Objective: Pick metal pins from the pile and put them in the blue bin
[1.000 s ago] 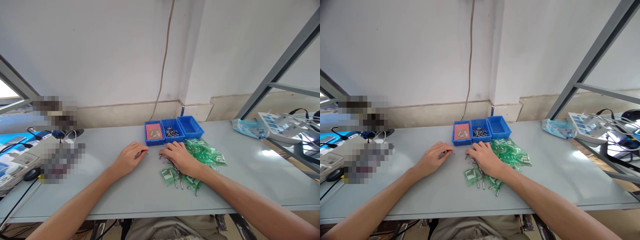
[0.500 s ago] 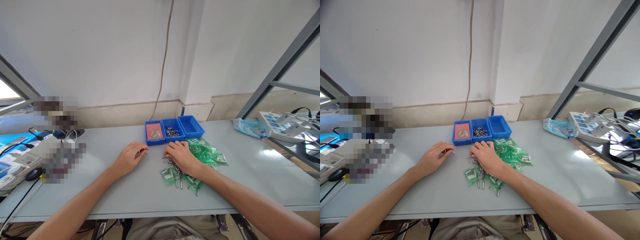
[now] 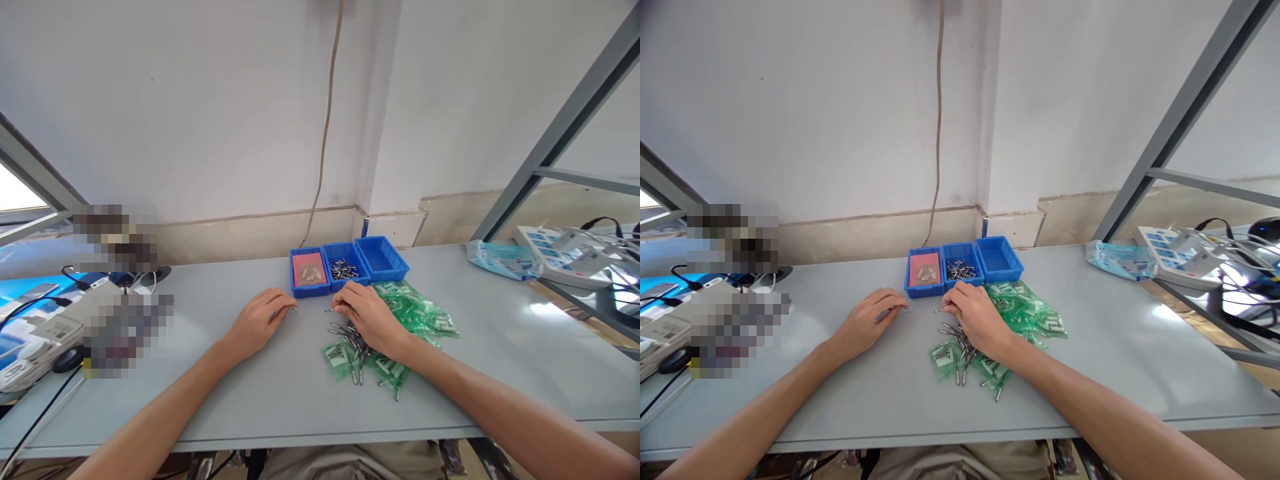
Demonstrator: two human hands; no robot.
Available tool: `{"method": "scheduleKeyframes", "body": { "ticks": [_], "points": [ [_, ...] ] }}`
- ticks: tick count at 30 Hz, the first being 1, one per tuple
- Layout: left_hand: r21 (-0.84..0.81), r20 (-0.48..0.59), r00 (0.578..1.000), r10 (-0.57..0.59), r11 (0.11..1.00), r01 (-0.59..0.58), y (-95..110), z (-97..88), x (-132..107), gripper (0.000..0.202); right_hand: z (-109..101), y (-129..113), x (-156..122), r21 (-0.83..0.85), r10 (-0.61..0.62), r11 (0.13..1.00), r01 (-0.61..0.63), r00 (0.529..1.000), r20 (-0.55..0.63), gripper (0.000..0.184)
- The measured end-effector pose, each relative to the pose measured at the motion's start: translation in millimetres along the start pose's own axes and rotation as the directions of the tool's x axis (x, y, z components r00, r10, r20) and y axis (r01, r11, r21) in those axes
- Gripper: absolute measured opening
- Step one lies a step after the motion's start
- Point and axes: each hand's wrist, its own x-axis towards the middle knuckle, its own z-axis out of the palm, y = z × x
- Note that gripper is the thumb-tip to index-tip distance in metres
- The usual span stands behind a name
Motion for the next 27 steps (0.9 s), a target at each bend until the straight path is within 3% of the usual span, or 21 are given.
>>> {"method": "scheduleKeyframes", "body": {
  "ticks": [9,21,27],
  "points": [
    [-0.076,0.036,0.996,-0.076,0.994,0.078,-0.2,1.0,-1.2,0.024,1.9,3.2,1.3,0.096,0.002,0.995,-0.003,1.0,0.003,0.017],
    [-0.025,0.057,0.998,-0.038,0.999,0.039,-2.5,2.2,-1.3,0.027,1.8,1.2,0.1,0.125,0.109,0.986,-0.111,0.994,0.022,0.017],
    [0.01,0.064,0.997,-0.036,0.999,0.035,-3.5,3.5,-2.1,0.031,1.7,1.2,0.2,0.093,0.058,0.994,-0.061,0.998,0.033,0.017]
  ]
}}
